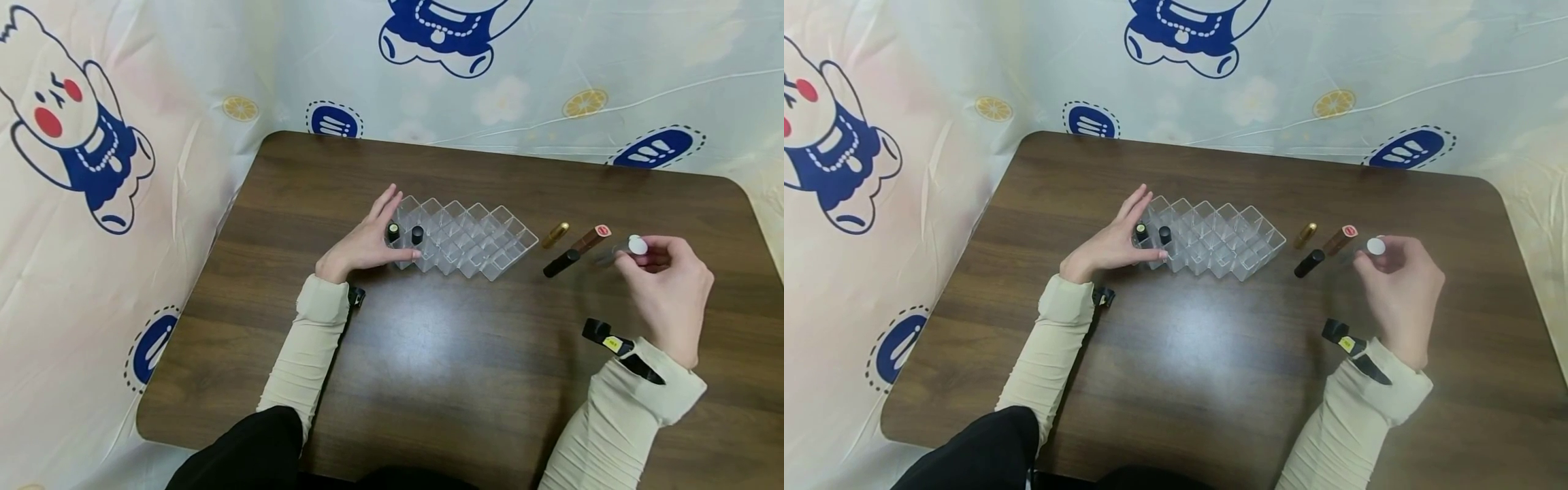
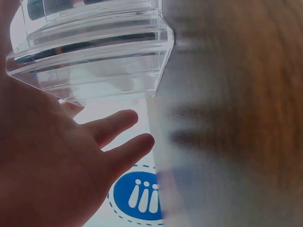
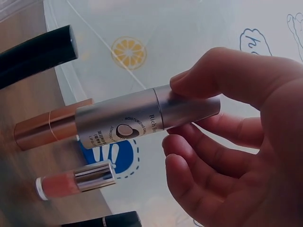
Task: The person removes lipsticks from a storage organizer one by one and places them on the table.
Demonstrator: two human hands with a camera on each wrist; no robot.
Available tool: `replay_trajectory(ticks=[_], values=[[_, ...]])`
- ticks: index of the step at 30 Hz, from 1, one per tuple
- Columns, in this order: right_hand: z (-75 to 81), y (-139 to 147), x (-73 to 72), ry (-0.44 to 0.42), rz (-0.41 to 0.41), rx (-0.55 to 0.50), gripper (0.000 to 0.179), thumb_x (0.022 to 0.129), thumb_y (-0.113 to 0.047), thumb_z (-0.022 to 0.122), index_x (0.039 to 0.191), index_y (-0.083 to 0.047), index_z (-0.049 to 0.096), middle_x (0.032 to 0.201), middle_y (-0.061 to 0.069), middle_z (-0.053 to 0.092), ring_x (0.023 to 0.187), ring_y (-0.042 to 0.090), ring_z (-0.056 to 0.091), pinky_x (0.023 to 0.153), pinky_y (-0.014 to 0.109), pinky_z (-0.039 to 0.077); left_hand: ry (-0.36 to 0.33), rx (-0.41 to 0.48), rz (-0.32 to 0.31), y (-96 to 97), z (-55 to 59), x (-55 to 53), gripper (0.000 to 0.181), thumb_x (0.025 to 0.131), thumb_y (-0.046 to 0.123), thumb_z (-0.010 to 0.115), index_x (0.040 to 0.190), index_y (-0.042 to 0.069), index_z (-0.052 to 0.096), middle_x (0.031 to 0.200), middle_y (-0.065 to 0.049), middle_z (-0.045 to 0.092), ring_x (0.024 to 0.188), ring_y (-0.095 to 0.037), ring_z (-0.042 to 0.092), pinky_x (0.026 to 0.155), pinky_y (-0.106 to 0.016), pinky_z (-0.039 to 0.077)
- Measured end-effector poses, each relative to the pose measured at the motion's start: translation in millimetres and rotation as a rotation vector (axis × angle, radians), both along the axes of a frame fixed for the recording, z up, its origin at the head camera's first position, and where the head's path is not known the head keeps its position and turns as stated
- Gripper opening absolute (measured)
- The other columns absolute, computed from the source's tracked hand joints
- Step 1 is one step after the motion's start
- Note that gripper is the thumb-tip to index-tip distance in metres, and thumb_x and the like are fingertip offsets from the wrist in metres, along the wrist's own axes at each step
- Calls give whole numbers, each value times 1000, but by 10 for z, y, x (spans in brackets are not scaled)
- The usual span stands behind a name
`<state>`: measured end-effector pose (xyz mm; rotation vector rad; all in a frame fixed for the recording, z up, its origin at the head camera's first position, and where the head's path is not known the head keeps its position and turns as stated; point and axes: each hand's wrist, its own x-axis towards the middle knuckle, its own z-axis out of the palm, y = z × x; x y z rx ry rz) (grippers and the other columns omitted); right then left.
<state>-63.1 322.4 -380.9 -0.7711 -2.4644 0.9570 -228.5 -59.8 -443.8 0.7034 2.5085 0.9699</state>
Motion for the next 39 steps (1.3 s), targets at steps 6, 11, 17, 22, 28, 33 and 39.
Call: replay_trajectory(ticks=[6, 11, 17, 22, 28, 33, 39], values=[[-61, 58, 4, -23, 20, 11, 33, 83, -26, 70, 110, -8, 65, 73, -31, 49, 68, -13, 48, 66, 10, 35, 15, -4, -4, 7, 7, 4, 113, 75, 59, 74, 157, 28, 2, 158, 25, -16, 150, -18, 11, 116, -44, 28], [-92, 82, -6, -35, 37, 14, 34, 83, -26, 70, 110, -7, 66, 72, -32, 49, 68, -14, 48, 66, 9, 36, 18, -2, -5, 7, 8, -1, 113, 75, 59, 74, 157, 28, 1, 157, 26, -16, 150, -17, 10, 116, -44, 28], [-87, 113, 0, -126, 58, 9, 40, 84, -30, 71, 115, -5, 66, 72, -32, 46, 69, -12, 48, 63, 7, 37, 14, 0, -5, 0, 5, 0, 113, 75, 61, 73, 157, 27, 2, 157, 27, -16, 150, -18, 10, 116, -45, 28], [-118, 158, 9, -181, 109, 20, 44, 85, -32, 70, 117, -2, 65, 71, -32, 45, 69, -11, 46, 60, 7, 37, 10, -2, -2, -3, 1, 0, 113, 75, 62, 73, 156, 29, 1, 157, 27, -17, 151, -17, 9, 116, -45, 28], [-138, 176, 16, -212, 171, 33, 44, 87, -32, 69, 117, 0, 64, 79, -18, 54, 71, -8, 47, 59, 8, 39, 11, -6, 0, -2, -1, 1, 114, 74, 62, 73, 157, 27, 2, 156, 28, -17, 151, -17, 9, 116, -45, 28], [-142, 172, 14, -236, 196, 35, 43, 88, -31, 68, 116, 0, 63, 86, -3, 58, 72, -5, 48, 59, 9, 40, 16, -7, -1, 1, 1, -1, 115, 74, 63, 73, 157, 25, 3, 157, 28, -17, 151, -17, 10, 116, -45, 29], [-174, 177, 7, -255, 229, 44, 41, 88, -31, 68, 115, 0, 64, 98, 14, 65, 70, -9, 46, 58, 9, 40, 16, -10, 0, 4, -3, 0, 115, 74, 63, 73, 157, 26, 2, 156, 29, -18, 151, -17, 10, 116, -45, 29]])
